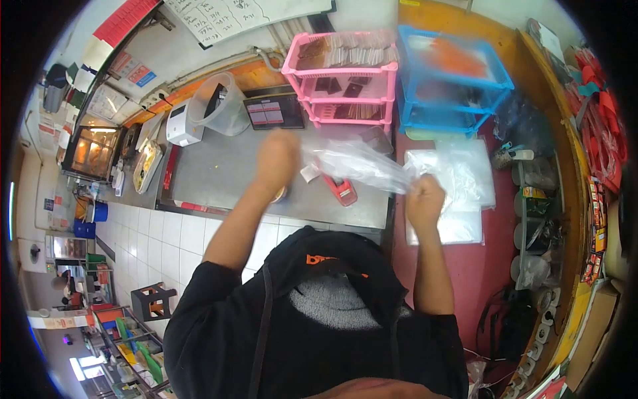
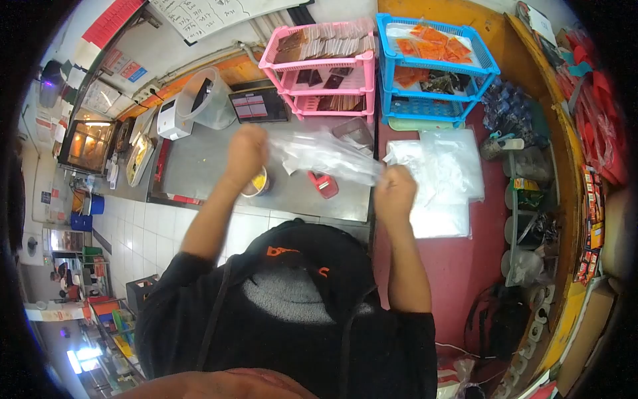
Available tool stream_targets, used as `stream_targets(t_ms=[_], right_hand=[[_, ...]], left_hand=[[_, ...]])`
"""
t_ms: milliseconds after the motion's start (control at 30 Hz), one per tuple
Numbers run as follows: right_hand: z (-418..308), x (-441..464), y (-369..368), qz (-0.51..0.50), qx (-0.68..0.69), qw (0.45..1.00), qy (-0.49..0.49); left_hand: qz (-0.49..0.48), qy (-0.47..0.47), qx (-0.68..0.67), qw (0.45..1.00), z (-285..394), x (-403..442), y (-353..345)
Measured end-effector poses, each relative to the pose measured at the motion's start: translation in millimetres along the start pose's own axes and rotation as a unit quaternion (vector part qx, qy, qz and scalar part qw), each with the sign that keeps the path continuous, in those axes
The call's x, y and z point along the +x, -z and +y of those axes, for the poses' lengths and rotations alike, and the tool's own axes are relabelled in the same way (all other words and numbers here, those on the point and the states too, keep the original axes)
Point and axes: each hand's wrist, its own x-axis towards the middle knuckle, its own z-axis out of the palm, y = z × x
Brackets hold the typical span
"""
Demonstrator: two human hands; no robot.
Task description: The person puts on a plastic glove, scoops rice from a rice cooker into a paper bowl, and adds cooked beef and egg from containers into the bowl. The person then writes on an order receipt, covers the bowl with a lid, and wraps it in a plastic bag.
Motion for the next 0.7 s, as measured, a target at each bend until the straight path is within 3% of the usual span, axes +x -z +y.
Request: stream_targets(t_ms=[33, 67, 100, 167, 233, 267, 300, 333, 367, 433, 467, 567, 633, 667, 700], right_hand=[[10, -3, 8, 0.043, -0.028, 0.998, 0.025], [7, 0, 27, 0.024, -0.082, 0.996, -0.037], [6, -3, 32, -0.011, -0.112, 0.993, -0.041], [12, -14, 29, -0.047, -0.240, 0.968, 0.050], [-20, -4, 14, 0.027, -0.286, 0.952, 0.104], [-34, -1, 0, 0.030, -0.243, 0.960, 0.138], [-47, 2, -15, 0.031, -0.200, 0.964, 0.170], [-62, 10, -30, -0.007, -0.190, 0.966, 0.174], [-69, 19, -39, -0.044, -0.180, 0.967, 0.177], [-49, 34, -44, -0.066, -0.173, 0.975, 0.123], [-47, 43, -43, -0.082, -0.163, 0.981, 0.071], [-56, 57, -26, -0.112, -0.114, 0.986, 0.048], [-69, 65, -17, -0.146, -0.067, 0.987, 0.022], [-70, 68, -11, -0.170, 0.006, 0.985, 0.009], [-71, 72, -4, -0.197, 0.079, 0.977, -0.006]], left_hand=[[0.028, 0.007, 0.020, 0.999, -17, 1, 6], [0.022, 0.012, 0.018, 1.000, -23, -1, 14], [0.022, 0.007, 0.022, 0.999, -25, 0, 24], [0.023, -0.001, 0.027, 0.999, -18, 10, 42], [-0.022, 0.076, 0.003, 0.997, -1, 19, 56], [-0.023, 0.076, 0.002, 0.997, 10, 25, 53], [-0.029, 0.016, -0.079, 0.996, 26, 31, 44], [-0.035, -0.044, -0.160, 0.986, 38, 36, 39], [-0.037, -0.045, -0.163, 0.985, 44, 39, 39], [-0.052, -0.117, -0.026, 0.991, 51, 47, 42], [-0.027, -0.091, 0.065, 0.993, 45, 54, 46], [0.060, -0.142, 0.092, 0.984, 71, 44, 47], [-0.157, -0.360, -0.084, 0.916, 106, 21, 28], [-0.154, -0.355, -0.085, 0.918, 99, 17, 15], [-0.232, -0.329, -0.049, 0.914, 87, 14, -4]])
